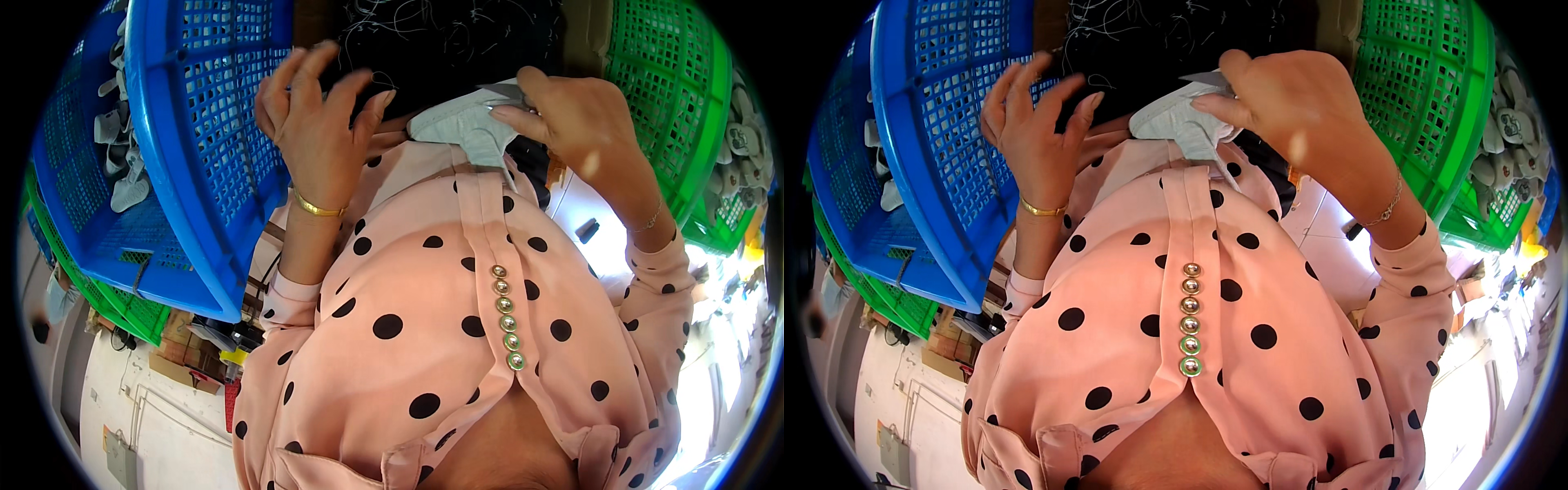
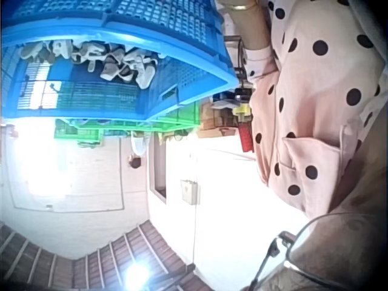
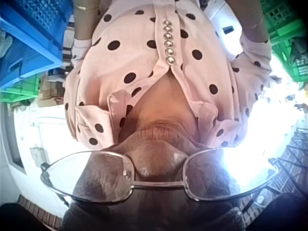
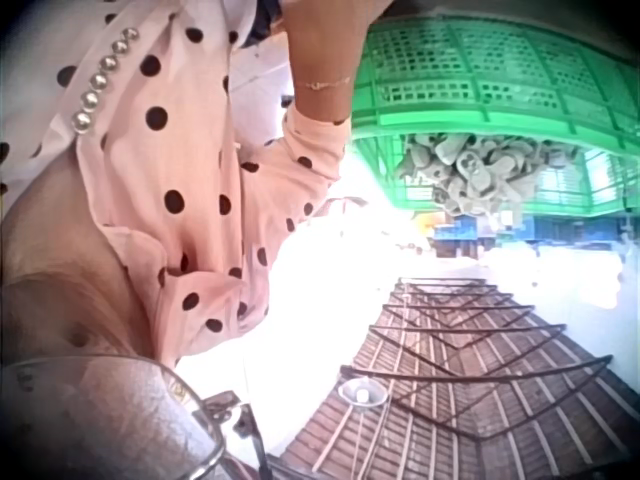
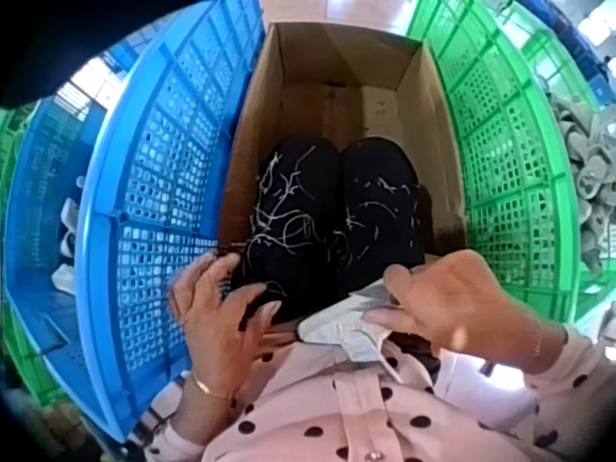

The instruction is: The person trims excess fabric and threads from the edges of small white sandals using a pair of scissors. They handle the sandals one at a time, picking them from a blue basket, trimming the material, and placing the finished items into a green basket.

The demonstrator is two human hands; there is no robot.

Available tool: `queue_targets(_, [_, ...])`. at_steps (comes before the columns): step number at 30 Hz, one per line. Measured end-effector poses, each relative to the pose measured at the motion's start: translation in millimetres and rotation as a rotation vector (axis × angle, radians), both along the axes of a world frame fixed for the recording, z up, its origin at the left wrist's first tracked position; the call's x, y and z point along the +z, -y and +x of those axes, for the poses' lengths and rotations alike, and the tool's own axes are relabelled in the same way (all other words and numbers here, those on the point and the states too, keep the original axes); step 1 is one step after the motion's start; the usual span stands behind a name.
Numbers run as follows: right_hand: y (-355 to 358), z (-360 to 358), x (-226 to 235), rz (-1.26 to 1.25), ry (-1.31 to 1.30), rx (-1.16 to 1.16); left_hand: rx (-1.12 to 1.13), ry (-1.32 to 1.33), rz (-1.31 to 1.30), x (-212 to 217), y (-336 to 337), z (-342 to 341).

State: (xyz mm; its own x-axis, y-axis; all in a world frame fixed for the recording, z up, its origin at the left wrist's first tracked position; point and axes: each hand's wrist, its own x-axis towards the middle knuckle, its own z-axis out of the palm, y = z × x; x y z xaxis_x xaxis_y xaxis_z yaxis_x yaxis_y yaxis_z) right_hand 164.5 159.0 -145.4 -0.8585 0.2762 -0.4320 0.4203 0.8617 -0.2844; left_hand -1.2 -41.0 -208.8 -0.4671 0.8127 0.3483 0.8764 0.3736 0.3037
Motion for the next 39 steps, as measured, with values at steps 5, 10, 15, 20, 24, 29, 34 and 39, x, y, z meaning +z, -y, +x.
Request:
queue_targets(5, [2.2, 27.2, -11.5, -0.075, -0.307, -0.229, -0.192, 0.479, 0.121, -4.7, -7.7, 12.6])
queue_targets(10, [22.0, 47.1, -17.7, -0.126, -0.307, -0.367, -0.423, 0.468, 0.044, -8.8, -19.9, 25.2])
queue_targets(15, [35.3, 54.7, -31.6, -0.058, -0.312, -0.4, -0.485, 0.443, 0.063, -15.0, -21.7, 26.1])
queue_targets(20, [28.2, 51.0, -27.1, 0.06, -0.316, -0.243, -0.505, 0.547, 0.092, -21.8, -14.2, 26.7])
queue_targets(24, [12.7, 33.0, -20.2, 0.092, -0.523, -0.093, -0.485, 0.638, 0.092, -26.7, -10.1, 27.9])
queue_targets(29, [6.8, 12.7, -16.3, 0.27, -0.413, 0.143, -0.382, 0.84, 0.097, -31.5, -2.3, 31.9])
queue_targets(34, [7.3, 12.4, -5.3, 0.184, -0.388, 0.072, -0.306, 0.864, 0.051, -21.9, -2.5, 32.2])
queue_targets(39, [34.5, 41.6, 2.6, -0.072, -0.32, -0.24, -0.441, 0.631, 0.12, -22.7, -14.2, 28.6])
